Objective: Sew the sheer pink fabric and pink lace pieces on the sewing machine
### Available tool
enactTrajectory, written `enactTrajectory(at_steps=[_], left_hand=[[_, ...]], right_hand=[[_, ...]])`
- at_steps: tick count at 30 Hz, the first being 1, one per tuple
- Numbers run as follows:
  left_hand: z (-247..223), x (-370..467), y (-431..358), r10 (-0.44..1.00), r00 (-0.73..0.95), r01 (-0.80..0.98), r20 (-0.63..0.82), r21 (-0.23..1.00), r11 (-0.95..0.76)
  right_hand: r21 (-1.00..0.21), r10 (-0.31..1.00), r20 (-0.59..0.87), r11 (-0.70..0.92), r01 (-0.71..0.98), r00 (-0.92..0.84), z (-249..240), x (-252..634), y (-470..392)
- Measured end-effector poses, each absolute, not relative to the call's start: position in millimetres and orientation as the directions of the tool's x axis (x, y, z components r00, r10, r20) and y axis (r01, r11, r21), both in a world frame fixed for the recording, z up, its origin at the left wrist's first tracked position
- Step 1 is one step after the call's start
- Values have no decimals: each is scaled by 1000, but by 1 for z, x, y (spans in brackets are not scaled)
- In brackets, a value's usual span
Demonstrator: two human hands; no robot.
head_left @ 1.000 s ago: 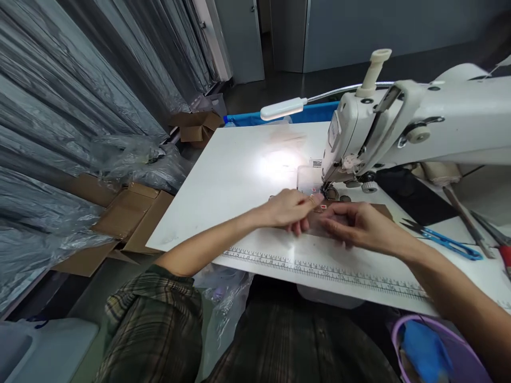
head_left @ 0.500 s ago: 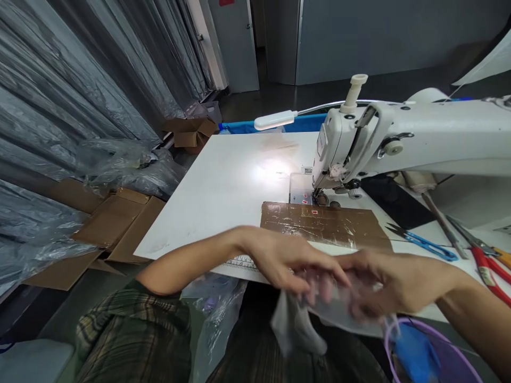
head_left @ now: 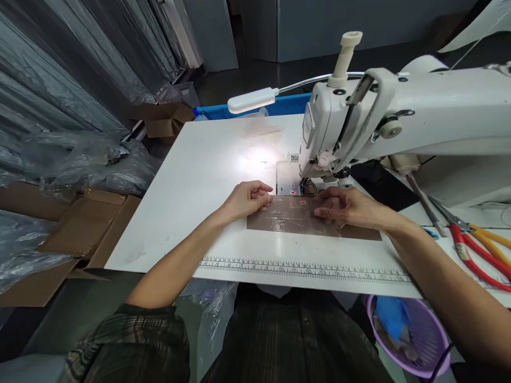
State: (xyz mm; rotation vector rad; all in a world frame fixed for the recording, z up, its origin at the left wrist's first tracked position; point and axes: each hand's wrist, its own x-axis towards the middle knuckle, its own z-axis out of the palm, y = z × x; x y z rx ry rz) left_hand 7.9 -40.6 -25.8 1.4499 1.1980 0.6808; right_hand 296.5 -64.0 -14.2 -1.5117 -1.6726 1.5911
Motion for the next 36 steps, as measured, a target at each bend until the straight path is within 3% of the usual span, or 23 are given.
enactTrajectory(at_steps=[4,8,12,16,21,32,36], left_hand=[[-25,13,-45,961,231,192,-155,975,111],[-24,17,-48,975,155,-59,-161,983,172],[-18,18,-50,959,217,-318,-183,915,247],[-15,19,-51,941,280,-434,-191,849,302],[-16,21,-52,943,255,-445,-214,840,311],[-19,20,-52,964,224,-426,-146,874,231],[-23,20,-49,978,177,-305,-109,939,160]], right_hand=[[-896,906,-382,-315,312,-183,-18,291,-67],[-901,908,-385,-332,280,-164,-22,290,-68],[-924,920,-360,-329,195,-155,-24,290,-69],[-928,922,-369,-358,100,-116,-25,287,-70],[-915,914,-399,-393,92,-64,-19,279,-72],[-967,964,-244,-234,105,-101,-26,274,-74],[-952,977,-195,-167,257,-87,-27,276,-72]])
